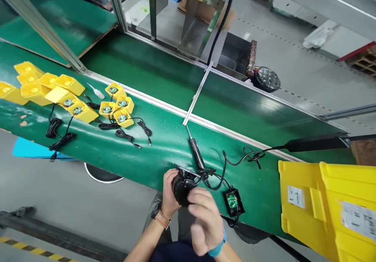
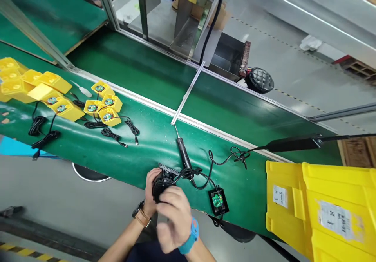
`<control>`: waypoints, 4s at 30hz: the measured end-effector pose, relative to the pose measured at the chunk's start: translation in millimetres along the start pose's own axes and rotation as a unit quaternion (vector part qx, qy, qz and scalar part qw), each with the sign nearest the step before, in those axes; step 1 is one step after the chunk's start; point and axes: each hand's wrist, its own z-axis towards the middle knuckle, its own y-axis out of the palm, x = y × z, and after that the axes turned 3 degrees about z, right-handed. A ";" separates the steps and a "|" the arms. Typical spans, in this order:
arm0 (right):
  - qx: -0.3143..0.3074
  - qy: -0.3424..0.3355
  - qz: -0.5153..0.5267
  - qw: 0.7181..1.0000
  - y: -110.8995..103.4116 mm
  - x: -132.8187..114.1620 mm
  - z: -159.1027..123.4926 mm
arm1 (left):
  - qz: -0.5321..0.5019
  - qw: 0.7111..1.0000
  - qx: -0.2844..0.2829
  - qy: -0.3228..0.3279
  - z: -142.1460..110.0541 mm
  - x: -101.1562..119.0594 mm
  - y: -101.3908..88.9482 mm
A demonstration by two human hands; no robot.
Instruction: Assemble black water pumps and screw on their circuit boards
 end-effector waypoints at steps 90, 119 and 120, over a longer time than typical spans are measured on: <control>-0.347 0.241 -0.304 0.854 8.8 182.9 114.0 | 0.287 0.921 -0.256 -0.065 212.9 23.0 -48.2; 0.191 0.599 0.268 0.730 6.1 -21.4 -36.2 | 0.129 0.982 -0.134 0.022 41.5 132.6 -98.2; 0.192 0.598 0.262 0.733 7.5 -21.0 -36.3 | 0.147 0.976 -0.149 0.058 41.1 132.8 -97.0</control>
